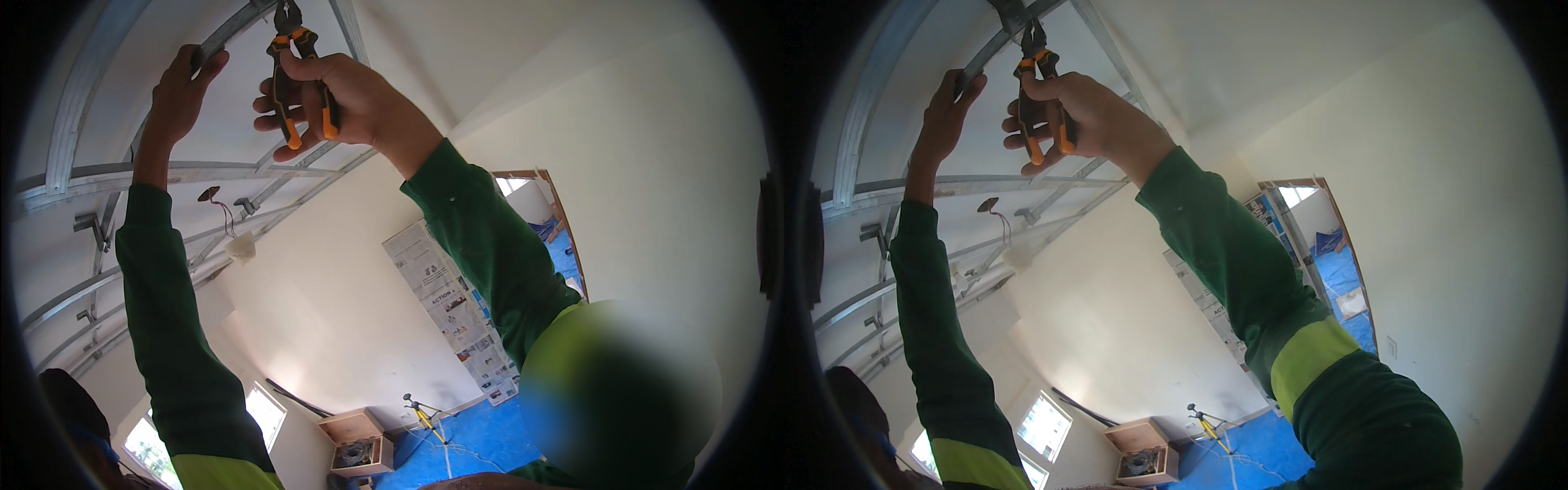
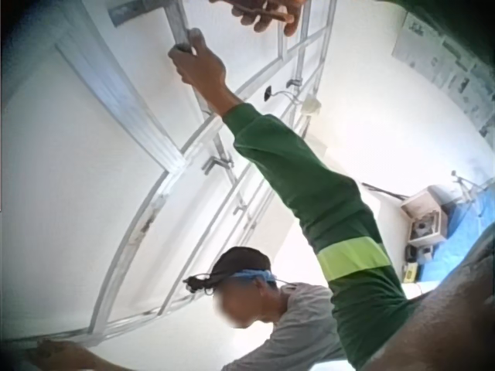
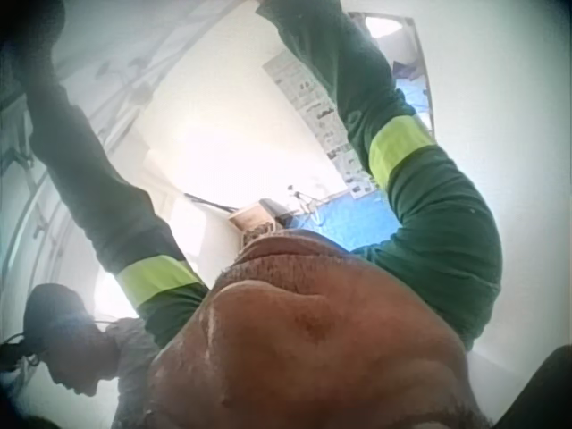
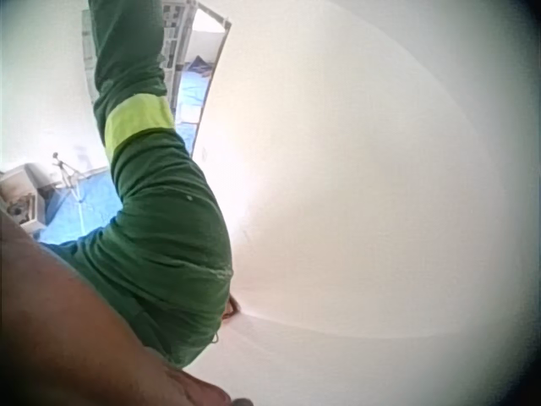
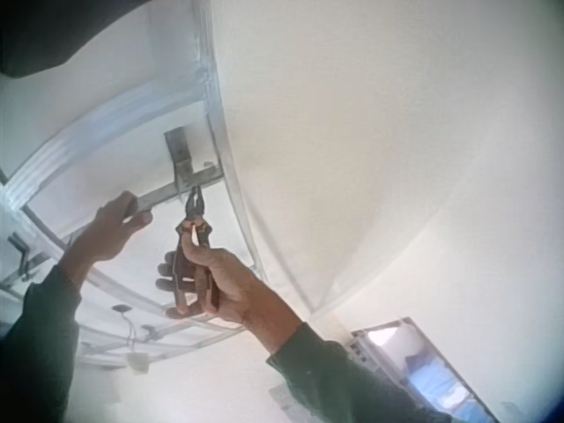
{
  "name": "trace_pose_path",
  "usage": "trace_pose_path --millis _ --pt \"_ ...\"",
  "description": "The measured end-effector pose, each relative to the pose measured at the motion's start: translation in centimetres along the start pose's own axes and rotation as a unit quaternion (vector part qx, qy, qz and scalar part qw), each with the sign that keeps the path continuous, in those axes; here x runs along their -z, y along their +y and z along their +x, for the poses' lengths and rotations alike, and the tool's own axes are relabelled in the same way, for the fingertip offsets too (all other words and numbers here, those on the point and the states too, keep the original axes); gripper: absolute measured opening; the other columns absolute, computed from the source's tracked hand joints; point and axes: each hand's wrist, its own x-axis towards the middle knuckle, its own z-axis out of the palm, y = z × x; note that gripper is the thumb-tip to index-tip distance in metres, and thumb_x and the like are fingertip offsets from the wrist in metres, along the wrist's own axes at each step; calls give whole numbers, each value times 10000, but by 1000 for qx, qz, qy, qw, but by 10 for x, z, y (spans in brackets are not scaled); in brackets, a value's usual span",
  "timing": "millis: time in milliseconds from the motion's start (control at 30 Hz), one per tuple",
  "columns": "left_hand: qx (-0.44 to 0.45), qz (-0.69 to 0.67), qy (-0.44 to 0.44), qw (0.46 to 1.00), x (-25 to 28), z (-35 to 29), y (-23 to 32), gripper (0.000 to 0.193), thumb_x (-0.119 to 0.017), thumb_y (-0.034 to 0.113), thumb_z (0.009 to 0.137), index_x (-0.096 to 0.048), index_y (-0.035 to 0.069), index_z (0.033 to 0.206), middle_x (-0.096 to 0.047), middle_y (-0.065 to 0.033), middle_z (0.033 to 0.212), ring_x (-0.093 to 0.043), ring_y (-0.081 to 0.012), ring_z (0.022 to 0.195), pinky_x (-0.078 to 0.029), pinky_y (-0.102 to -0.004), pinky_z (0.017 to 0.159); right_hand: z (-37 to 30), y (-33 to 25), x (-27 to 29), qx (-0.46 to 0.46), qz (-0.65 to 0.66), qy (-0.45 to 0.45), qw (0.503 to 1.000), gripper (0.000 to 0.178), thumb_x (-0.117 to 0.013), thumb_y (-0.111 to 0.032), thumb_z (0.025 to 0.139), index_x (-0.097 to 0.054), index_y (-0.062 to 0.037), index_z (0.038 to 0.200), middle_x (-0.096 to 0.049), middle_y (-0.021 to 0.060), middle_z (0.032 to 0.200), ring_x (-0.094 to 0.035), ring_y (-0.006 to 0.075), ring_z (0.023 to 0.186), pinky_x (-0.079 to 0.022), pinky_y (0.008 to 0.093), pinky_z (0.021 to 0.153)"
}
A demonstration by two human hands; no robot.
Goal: The person installs metal ceiling tracks by positioning them against the ceiling, cutting them to length with pliers, and securing them with a cordless drill. The person repeatedly positions, cuts, and drills the tracks along the ceiling grid.
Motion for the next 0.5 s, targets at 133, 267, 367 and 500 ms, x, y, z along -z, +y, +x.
trace_pose_path --millis 133,267,367,500 --pt "-5 -12 -2 1000 -1 -1 0 612 -592 661 1020 -593 62 1146 -695 -149 1001 -677 -370 940 -509 -469 904 -8 -12 2 2 -21 -29 999 416 -641 -393 1068 -603 -5 1216 -711 157 1096 -713 396 1108 -560 705 938" --pt "7 6 -2 1000 -2 -1 2 593 -587 643 1030 -593 61 1143 -700 -144 1007 -679 -364 943 -507 -474 894 -5 -12 -2 -16 -2 -35 999 279 -632 -325 1081 -610 -48 1108 -670 96 956 -696 285 856 -592 528 766" --pt "-7 8 16 1000 -3 -1 1 590 -583 642 1031 -591 65 1152 -705 -143 1008 -685 -369 951 -500 -482 915 5 -1 -12 -12 10 -9 1000 254 -675 -317 1059 -592 -82 1008 -613 50 849 -615 210 714 -533 442 650" --pt "-21 23 23 999 -5 0 -1 589 -576 643 1031 -587 73 1176 -716 -145 1050 -688 -382 1006 -481 -491 973 17 14 -20 11 -79 92 993 328 -747 -363 1007 -575 -98 916 -592 32 774 -598 188 650 -521 423 612"
